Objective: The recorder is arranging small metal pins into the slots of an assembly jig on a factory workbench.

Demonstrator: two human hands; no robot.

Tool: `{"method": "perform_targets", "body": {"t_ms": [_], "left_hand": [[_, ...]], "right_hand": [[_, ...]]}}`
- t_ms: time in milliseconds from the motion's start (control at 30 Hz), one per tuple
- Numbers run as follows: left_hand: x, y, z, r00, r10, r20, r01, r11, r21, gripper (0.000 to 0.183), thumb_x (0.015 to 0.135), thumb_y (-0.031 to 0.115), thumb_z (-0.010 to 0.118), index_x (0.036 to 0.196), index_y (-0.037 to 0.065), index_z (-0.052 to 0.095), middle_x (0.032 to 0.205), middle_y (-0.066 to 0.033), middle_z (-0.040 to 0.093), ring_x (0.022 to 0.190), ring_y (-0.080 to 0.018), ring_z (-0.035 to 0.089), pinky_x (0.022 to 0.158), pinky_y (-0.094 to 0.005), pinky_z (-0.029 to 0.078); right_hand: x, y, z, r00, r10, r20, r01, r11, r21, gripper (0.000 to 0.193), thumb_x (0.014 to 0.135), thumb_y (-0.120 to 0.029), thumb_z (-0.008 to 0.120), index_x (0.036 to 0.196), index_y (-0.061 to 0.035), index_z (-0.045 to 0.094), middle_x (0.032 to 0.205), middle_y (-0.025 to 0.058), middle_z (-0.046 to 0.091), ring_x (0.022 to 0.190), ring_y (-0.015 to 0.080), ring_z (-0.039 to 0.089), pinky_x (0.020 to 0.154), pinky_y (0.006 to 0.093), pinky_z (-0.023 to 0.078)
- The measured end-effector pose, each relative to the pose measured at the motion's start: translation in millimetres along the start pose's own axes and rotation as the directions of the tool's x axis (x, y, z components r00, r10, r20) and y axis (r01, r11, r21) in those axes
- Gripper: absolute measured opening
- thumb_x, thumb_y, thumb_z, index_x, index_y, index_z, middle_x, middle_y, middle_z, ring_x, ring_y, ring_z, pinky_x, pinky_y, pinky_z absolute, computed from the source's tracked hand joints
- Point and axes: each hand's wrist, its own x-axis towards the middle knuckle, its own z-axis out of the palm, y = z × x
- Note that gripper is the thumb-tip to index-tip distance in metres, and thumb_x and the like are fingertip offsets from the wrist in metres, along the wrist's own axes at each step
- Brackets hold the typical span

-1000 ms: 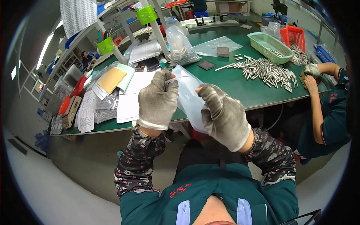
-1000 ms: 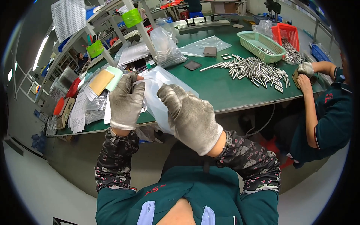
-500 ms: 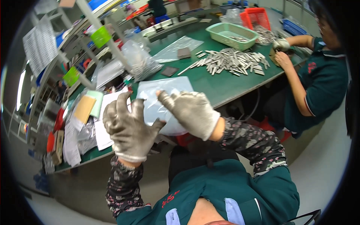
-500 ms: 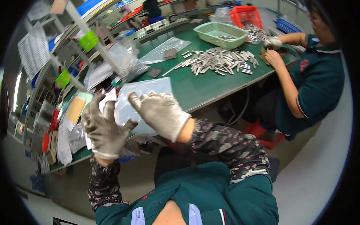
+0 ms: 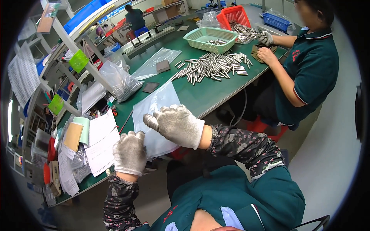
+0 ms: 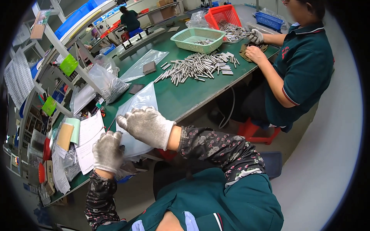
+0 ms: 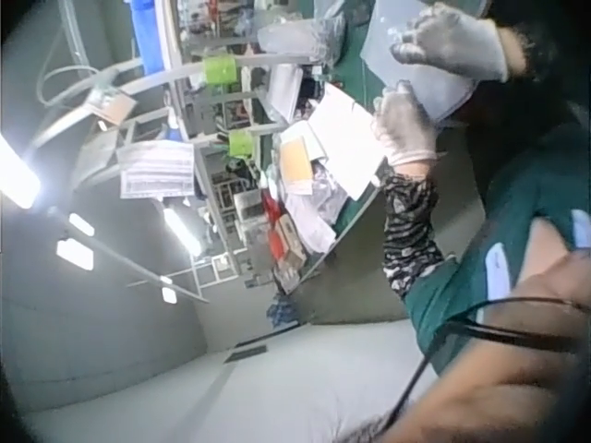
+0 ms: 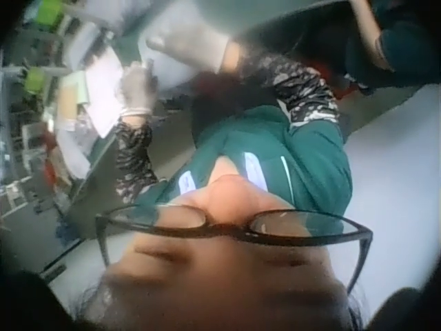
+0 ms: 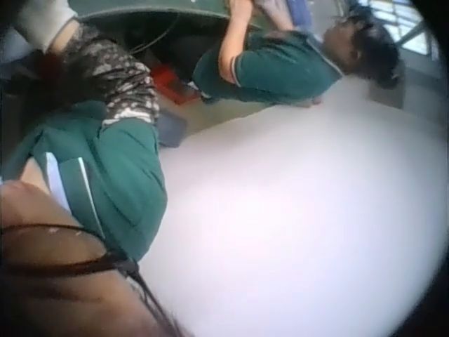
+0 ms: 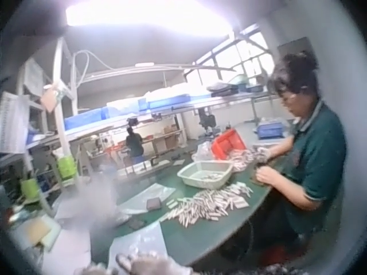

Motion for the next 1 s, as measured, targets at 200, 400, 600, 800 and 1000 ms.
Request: {"method": "perform_targets", "body": {"t_ms": [200, 400, 600, 800, 1000], "left_hand": [[10.4, -5.5, 12.5, 0.971, -0.184, -0.155, 0.168, 0.979, -0.112, 0.017, 0.074, 0.014, 0.065, 0.09, 0.013, 0.06, 0.08, -0.0079, 0.062, 0.076, -0.0282, 0.066, 0.063, -0.041, 0.053], [11.5, 15.0, 0.5, 0.87, -0.152, -0.47, -0.003, 0.95, -0.313, 0.031, 0.068, 0.003, 0.064, 0.098, 0.008, 0.062, 0.081, -0.0121, 0.061, 0.063, -0.0283, 0.063, 0.063, -0.039, 0.053], [3.9, 43.5, -16.0, 0.878, 0.026, -0.478, -0.155, 0.96, -0.233, 0.019, 0.072, 0.004, 0.065, 0.091, 0.006, 0.06, 0.077, -0.0105, 0.059, 0.063, -0.0292, 0.062, 0.056, -0.0373, 0.051], [14.8, 33.1, -8.1, 0.764, -0.059, -0.642, -0.19, 0.931, -0.312, 0.007, 0.082, 0.003, 0.065, 0.087, 0.003, 0.06, 0.079, -0.0118, 0.063, 0.065, -0.0293, 0.063, 0.056, -0.0372, 0.049], [66.4, 8.4, 22.6, 0.679, -0.028, -0.733, -0.225, 0.943, -0.245, 0.013, 0.084, 0.007, 0.065, 0.093, 0.006, 0.056, 0.084, -0.0118, 0.064, 0.059, -0.024, 0.063, 0.048, -0.0341, 0.052]], "right_hand": [[-4.7, -13.3, -12.6, 0.929, -0.242, -0.28, 0.236, 0.97, -0.057, 0.033, 0.078, -0.019, 0.055, 0.109, -0.0077, 0.059, 0.114, 0.0151, 0.06, 0.101, 0.0296, 0.061, 0.083, 0.0356, 0.051], [-2.6, -26.8, -4.8, 0.875, 0.166, 0.454, -0.241, 0.964, 0.113, 0.014, 0.076, -0.017, 0.058, 0.082, -0.0049, 0.063, 0.089, 0.0127, 0.065, 0.082, 0.0279, 0.065, 0.07, 0.0371, 0.052], [-3.9, -10.9, 43.5, 0.983, 0.178, 0.039, -0.177, 0.888, 0.425, 0.03, 0.081, -0.019, 0.055, 0.106, -0.0046, 0.063, 0.117, 0.0185, 0.056, 0.116, 0.035, 0.049, 0.097, 0.0434, 0.04], [8.3, 20.9, 71.2, 0.944, 0.086, 0.32, -0.123, 0.987, 0.099, 0.039, 0.083, -0.02, 0.052, 0.119, -0.006, 0.057, 0.126, 0.0196, 0.052, 0.123, 0.0388, 0.044, 0.108, 0.0505, 0.026], [44.9, 55.6, 61.2, 0.896, 0.438, 0.07, -0.437, 0.845, 0.308, 0.051, 0.08, -0.028, 0.058, 0.123, 0.0006, 0.053, 0.122, 0.0206, 0.055, 0.115, 0.0333, 0.052, 0.099, 0.0421, 0.04]]}}
